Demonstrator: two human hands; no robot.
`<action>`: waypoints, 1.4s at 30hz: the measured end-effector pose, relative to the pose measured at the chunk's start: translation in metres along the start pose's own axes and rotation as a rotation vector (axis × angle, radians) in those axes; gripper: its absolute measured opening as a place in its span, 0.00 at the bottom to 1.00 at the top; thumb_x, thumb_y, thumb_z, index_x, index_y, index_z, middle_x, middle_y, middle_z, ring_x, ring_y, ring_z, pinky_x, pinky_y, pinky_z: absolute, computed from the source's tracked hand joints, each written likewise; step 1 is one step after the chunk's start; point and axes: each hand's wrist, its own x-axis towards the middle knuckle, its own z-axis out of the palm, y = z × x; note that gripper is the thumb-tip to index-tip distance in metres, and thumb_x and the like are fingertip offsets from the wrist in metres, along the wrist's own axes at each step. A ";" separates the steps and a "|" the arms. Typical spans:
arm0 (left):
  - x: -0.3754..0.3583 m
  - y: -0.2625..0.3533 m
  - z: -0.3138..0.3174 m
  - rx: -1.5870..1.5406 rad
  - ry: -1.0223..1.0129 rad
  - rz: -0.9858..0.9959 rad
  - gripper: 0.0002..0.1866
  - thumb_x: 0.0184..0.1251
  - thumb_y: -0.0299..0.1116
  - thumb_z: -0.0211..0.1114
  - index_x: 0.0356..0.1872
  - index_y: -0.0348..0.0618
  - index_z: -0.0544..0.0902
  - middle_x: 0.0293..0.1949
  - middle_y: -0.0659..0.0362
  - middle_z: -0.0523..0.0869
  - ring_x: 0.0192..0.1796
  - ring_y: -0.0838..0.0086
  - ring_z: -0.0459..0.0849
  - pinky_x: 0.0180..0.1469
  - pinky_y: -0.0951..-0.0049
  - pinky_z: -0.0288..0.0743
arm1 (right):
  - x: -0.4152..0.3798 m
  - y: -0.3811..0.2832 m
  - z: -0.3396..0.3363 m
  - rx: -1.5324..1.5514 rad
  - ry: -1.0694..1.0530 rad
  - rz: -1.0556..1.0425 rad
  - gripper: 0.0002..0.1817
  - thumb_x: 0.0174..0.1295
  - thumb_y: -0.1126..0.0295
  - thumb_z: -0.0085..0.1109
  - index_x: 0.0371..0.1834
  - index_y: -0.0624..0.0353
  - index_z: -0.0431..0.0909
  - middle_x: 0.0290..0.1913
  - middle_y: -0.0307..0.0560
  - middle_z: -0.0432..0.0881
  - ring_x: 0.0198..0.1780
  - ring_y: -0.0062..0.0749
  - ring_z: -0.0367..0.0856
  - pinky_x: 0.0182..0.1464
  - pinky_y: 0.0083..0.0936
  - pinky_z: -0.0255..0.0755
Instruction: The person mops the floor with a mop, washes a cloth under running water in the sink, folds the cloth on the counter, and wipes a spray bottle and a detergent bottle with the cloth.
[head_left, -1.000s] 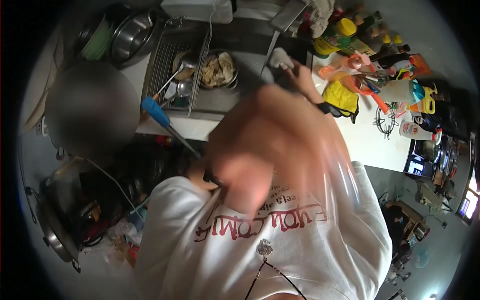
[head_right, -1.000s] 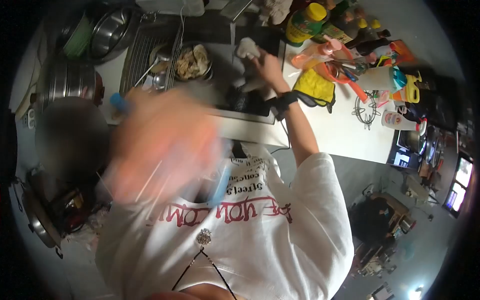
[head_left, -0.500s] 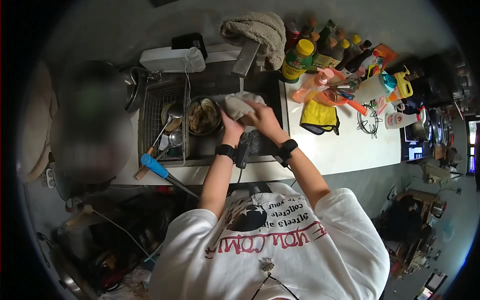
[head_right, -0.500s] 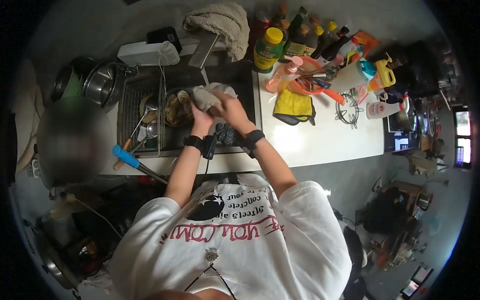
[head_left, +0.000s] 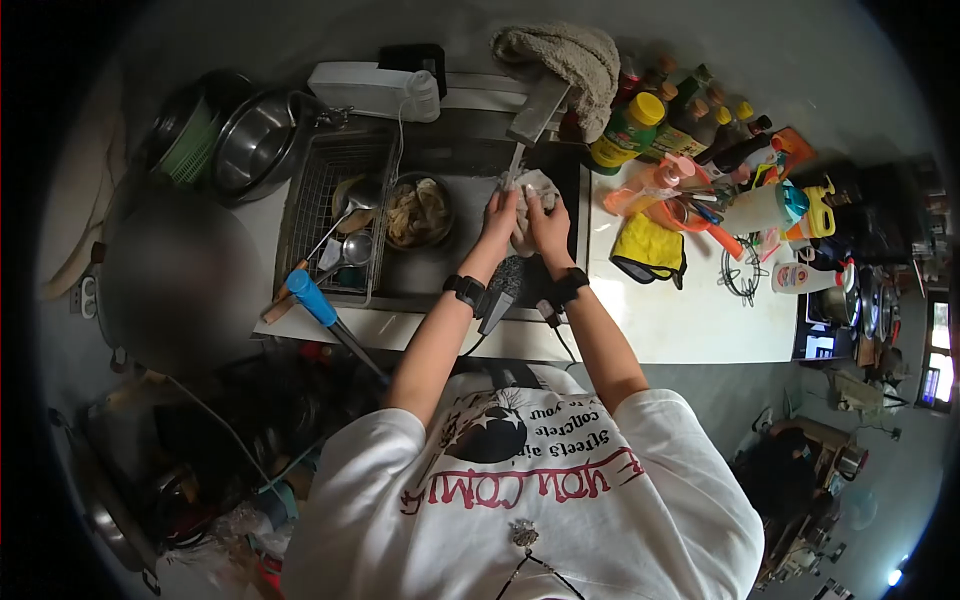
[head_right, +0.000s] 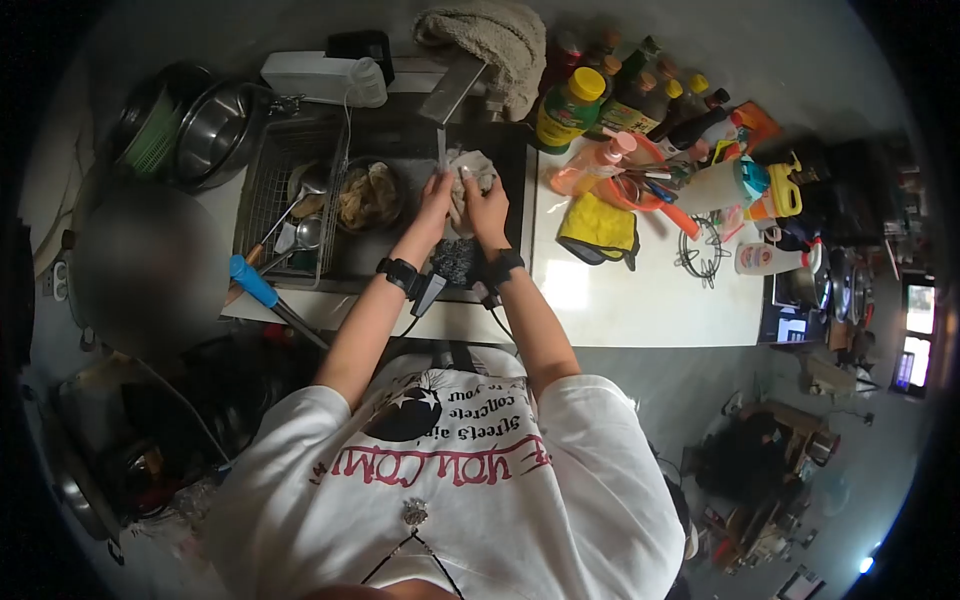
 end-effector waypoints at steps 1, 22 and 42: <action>-0.010 0.006 -0.003 -0.052 0.051 -0.053 0.25 0.63 0.50 0.52 0.54 0.44 0.68 0.50 0.59 0.74 0.50 0.74 0.73 0.47 0.72 0.68 | 0.000 -0.004 0.006 -0.066 0.076 -0.055 0.22 0.54 0.56 0.56 0.41 0.67 0.75 0.37 0.61 0.79 0.40 0.51 0.79 0.40 0.33 0.71; -0.017 0.001 -0.015 -0.832 0.079 -0.418 0.39 0.54 0.70 0.40 0.56 0.51 0.69 0.56 0.55 0.71 0.58 0.61 0.68 0.59 0.52 0.59 | 0.012 -0.008 0.024 -0.167 0.064 -0.334 0.24 0.58 0.54 0.51 0.45 0.66 0.75 0.29 0.61 0.78 0.31 0.40 0.79 0.35 0.29 0.69; 0.011 -0.004 -0.009 0.438 0.567 0.172 0.22 0.54 0.46 0.60 0.41 0.36 0.75 0.36 0.49 0.81 0.39 0.59 0.79 0.40 0.65 0.71 | 0.013 0.001 0.049 -0.288 -0.210 0.101 0.35 0.61 0.44 0.36 0.33 0.73 0.77 0.34 0.70 0.76 0.42 0.62 0.75 0.44 0.42 0.68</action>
